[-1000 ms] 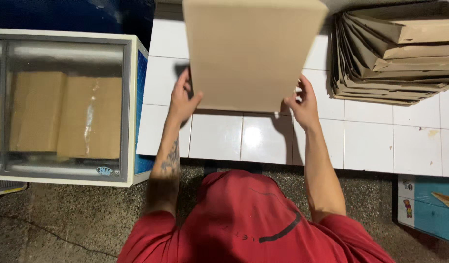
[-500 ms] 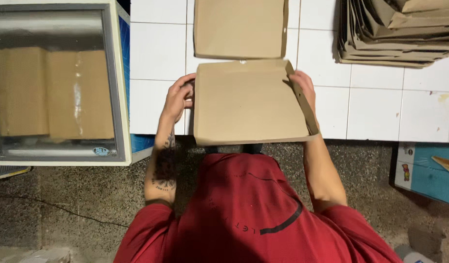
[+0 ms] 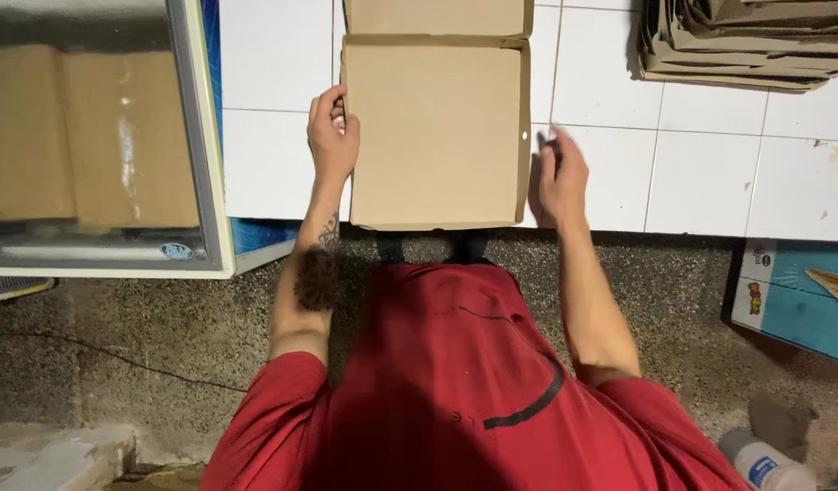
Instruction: The person assembles flat-packed cardboard boxes on a tiled counter. They fold the side flaps, interlock the tabs, and stack the completed boxes. The process is repeated for multiple boxes.
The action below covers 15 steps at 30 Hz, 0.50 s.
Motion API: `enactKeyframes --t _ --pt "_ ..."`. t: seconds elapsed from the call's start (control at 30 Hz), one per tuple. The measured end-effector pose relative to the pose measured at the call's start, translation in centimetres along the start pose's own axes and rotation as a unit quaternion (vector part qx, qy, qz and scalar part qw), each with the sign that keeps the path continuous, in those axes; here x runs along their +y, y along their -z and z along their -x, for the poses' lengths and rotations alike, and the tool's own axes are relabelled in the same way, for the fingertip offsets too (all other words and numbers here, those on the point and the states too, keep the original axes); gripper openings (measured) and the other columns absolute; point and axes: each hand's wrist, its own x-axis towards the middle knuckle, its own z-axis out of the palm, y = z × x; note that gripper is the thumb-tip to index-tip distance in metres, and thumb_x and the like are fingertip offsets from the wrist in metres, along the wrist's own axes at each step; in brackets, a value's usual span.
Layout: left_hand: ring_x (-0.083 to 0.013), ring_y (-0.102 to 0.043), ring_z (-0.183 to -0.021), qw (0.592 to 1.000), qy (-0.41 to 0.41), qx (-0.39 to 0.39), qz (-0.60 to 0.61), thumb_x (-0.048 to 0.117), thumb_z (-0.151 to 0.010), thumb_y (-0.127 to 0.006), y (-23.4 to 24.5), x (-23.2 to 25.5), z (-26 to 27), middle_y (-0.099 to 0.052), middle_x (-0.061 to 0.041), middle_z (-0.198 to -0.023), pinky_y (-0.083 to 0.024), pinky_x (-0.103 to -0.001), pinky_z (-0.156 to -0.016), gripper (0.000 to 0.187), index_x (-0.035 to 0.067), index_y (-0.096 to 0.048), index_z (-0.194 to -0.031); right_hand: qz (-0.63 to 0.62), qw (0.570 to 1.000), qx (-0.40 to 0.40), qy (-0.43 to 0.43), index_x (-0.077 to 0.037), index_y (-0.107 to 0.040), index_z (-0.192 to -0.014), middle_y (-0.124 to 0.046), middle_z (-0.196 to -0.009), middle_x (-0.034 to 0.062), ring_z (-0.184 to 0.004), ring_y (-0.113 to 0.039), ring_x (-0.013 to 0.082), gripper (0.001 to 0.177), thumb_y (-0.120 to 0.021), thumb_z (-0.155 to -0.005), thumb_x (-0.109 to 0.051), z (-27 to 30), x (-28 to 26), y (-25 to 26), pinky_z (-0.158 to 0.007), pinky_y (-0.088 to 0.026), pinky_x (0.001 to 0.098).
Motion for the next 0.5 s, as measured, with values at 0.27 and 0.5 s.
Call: enactKeyframes --t 0.27,0.5 --pt "-0.0321 -0.060 -0.103 0.971 -0.138 0.029 -0.193 0.002 -0.092 -0.067 -0.7 4.7 0.7 -0.062 -0.014 -0.111 -0.051 -0.044 -0.089 0.032 0.004 -0.064 -0.124 -0.093 0.994 0.005 -0.065 -0.005 -0.072 -0.120 -0.074 -0.108 0.0078 -0.091 -0.065 0.0159 0.024 -0.063 -0.103 -0.019 5.5 1.5 1.2 -0.082 -0.053 0.0302" --pt "-0.0331 -0.058 -0.106 0.937 -0.242 -0.228 -0.108 0.011 -0.093 -0.072 -9.0 8.1 3.9 -0.066 -0.011 -0.110 -0.048 -0.046 -0.093 0.018 0.009 -0.072 -0.111 -0.144 0.979 -0.007 -0.140 -0.008 -0.073 -0.113 -0.074 -0.102 0.0031 -0.091 -0.065 0.0108 0.016 -0.066 -0.101 -0.015 7.8 2.2 2.6 -0.082 -0.054 0.0253"
